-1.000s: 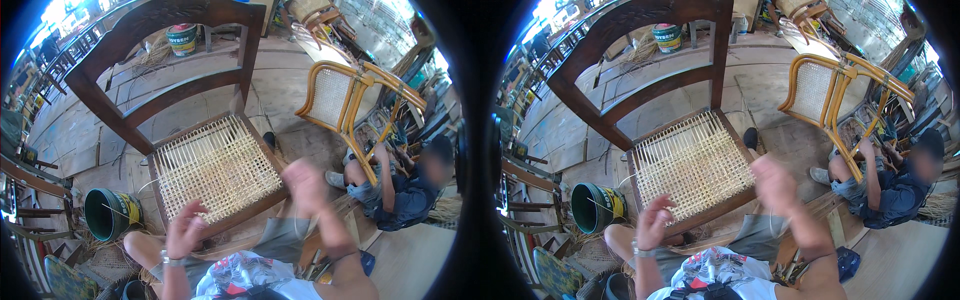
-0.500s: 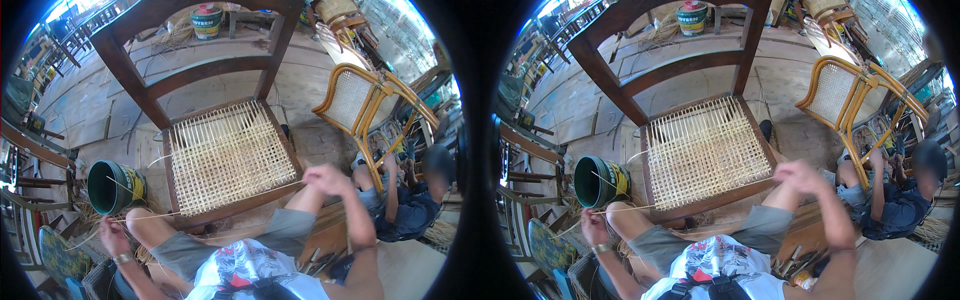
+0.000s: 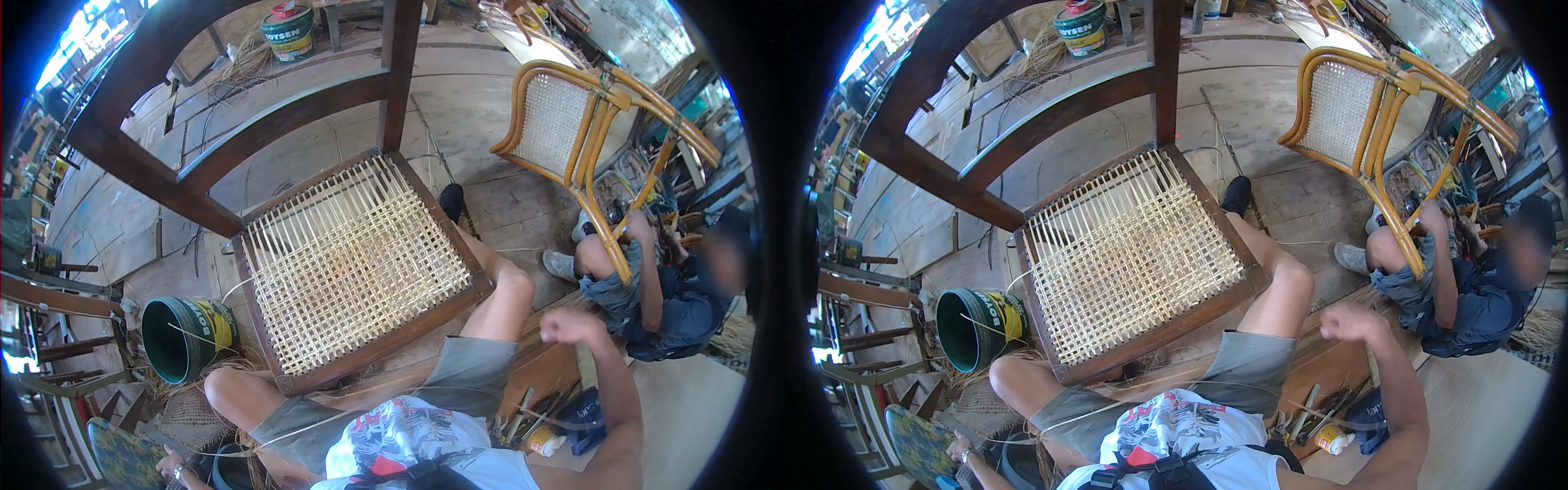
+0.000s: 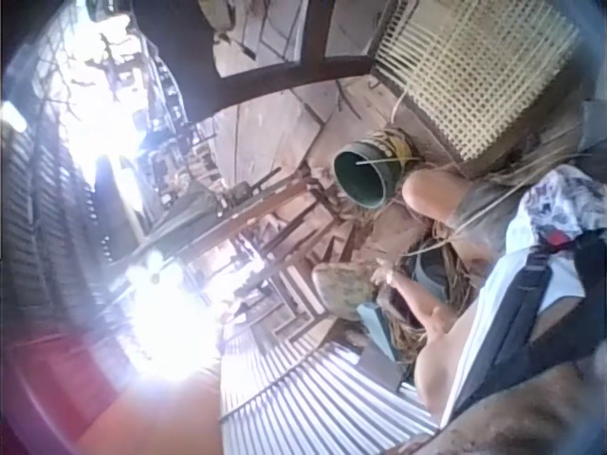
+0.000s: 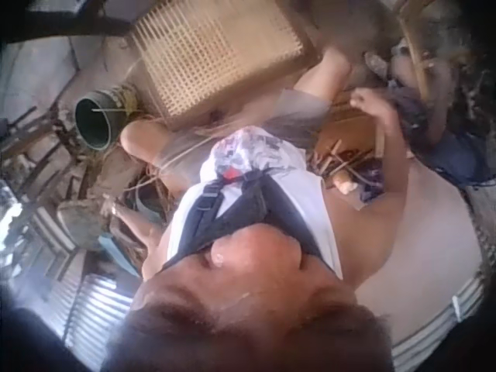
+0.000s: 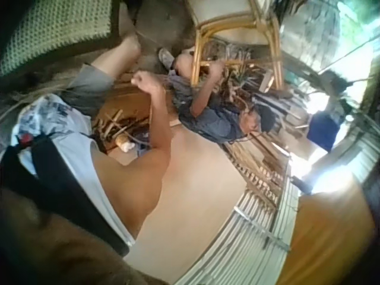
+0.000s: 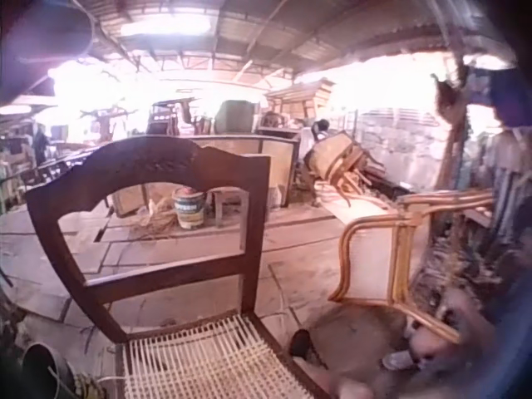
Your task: Weaving or repairing the rattan seat of a wooden chair.
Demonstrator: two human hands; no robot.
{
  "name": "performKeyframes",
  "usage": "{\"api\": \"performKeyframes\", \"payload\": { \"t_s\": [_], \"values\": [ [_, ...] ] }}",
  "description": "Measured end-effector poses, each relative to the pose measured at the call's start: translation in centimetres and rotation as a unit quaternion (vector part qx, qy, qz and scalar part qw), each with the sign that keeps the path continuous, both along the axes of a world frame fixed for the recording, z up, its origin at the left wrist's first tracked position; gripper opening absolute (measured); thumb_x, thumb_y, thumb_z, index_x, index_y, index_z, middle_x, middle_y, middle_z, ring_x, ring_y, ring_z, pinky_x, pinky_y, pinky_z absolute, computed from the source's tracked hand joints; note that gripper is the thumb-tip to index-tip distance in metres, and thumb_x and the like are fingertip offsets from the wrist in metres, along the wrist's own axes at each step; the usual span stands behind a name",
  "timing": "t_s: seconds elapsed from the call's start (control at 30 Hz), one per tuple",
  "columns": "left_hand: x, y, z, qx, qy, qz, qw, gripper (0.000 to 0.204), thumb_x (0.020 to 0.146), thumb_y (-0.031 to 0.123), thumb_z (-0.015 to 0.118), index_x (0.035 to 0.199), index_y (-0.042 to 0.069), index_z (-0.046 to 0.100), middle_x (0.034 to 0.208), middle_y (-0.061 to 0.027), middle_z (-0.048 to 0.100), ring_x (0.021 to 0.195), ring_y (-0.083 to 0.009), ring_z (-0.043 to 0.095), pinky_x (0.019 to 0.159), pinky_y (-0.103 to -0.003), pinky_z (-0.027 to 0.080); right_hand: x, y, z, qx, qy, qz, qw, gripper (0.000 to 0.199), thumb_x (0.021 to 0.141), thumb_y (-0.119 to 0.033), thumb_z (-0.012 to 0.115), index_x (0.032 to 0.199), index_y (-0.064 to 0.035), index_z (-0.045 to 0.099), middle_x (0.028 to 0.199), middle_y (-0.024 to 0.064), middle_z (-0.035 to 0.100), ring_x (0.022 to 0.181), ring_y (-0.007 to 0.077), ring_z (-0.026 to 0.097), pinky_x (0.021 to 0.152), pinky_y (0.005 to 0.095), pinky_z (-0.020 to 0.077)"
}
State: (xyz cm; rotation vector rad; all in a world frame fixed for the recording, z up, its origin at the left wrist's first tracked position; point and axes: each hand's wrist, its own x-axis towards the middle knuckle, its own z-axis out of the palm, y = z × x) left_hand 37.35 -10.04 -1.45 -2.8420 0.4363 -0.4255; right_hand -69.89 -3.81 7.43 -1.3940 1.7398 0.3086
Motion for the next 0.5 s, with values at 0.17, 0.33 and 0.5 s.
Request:
{"api": "performKeyframes", "payload": {
  "t_s": [0.17,0.33,0.5],
  "values": [
    [-17.7,-10.7,4.2,-0.159,0.009,-0.336,0.928,0.069,0.092,0.048,0.062,0.132,-0.007,0.05,0.125,-0.027,0.058,0.109,-0.0432,0.06,0.092,-0.048,0.049,0.1,-15.3,-2.2,-0.246,-0.031,-0.203,0.947,0.029,0.096,-0.029,0.055,0.088,-0.0014,0.062,0.084,0.0227,0.065,0.079,0.038,0.064,0.067,0.0442,0.0477],
    [-42.1,-20.9,5.3,-0.354,0.307,-0.56,0.683,0.055,0.087,0.008,0.074,0.136,0.002,0.049,0.119,-0.0107,0.056,0.073,-0.009,0.057,0.058,-0.021,0.045,2.8,-29.1,-9.5,-0.303,-0.178,-0.219,0.91,0.024,0.099,-0.023,0.055,0.113,-0.0065,0.066,0.09,0.0094,0.071,0.074,0.0173,0.065,0.064,0.0333,0.0491],
    [-61.2,-22.8,6.1,-0.236,0.506,-0.649,0.517,0.064,0.083,0.001,0.073,0.14,0.007,0.044,0.116,-0.0121,0.063,0.075,-0.0128,0.065,0.061,-0.024,0.053,3.5,-35.2,-15.8,-0.021,-0.543,-0.253,0.8,0.028,0.101,-0.025,0.056,0.125,-0.0115,0.062,0.095,-0.0045,0.069,0.073,0.0062,0.058,0.062,0.0259,0.047]
  ]
}}
